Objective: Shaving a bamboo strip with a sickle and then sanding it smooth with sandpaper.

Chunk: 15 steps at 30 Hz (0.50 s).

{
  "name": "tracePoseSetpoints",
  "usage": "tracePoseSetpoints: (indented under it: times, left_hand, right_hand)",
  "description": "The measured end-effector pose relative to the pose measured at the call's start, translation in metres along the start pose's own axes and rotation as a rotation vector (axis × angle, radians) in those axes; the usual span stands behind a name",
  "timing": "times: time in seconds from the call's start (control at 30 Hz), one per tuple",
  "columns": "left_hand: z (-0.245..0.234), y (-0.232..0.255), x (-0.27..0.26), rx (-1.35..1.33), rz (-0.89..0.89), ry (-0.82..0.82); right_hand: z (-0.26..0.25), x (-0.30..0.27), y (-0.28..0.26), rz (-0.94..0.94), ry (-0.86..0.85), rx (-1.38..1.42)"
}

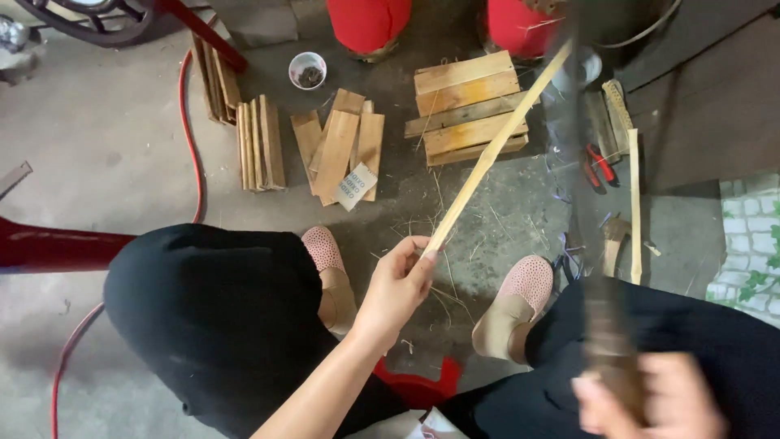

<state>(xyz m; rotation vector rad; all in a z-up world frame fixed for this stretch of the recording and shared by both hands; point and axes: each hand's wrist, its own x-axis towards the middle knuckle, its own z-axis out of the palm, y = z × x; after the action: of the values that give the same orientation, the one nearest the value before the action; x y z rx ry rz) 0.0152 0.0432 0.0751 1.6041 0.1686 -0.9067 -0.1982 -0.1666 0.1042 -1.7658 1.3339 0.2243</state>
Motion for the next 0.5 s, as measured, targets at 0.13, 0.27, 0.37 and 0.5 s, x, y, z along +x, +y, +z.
tracePoseSetpoints:
  times: [0.13, 0.27, 0.37, 0.5]
  left_hand:
    - [-0.007, 0.006, -0.016, -0.174, -0.069, -0.012]
    - [-0.005, -0.004, -0.021, -0.022, 0.095, 0.117]
    - [-0.003, -0.011, -0.020, 0.125, 0.052, 0.204]
    - [-0.002, -0.034, -0.017, 0.106, 0.092, 0.262]
  right_hand:
    - [0.091, -0.041, 0.008, -0.011, 0.125, -0.217]
    - [0.131, -0.053, 0.041, -0.220, 0.254, -0.265]
    - [0.136, -0.065, 0.035, -0.173, 0.200, -0.213]
    - [0.122, -0.044, 0.030, 0.016, -0.013, -0.424]
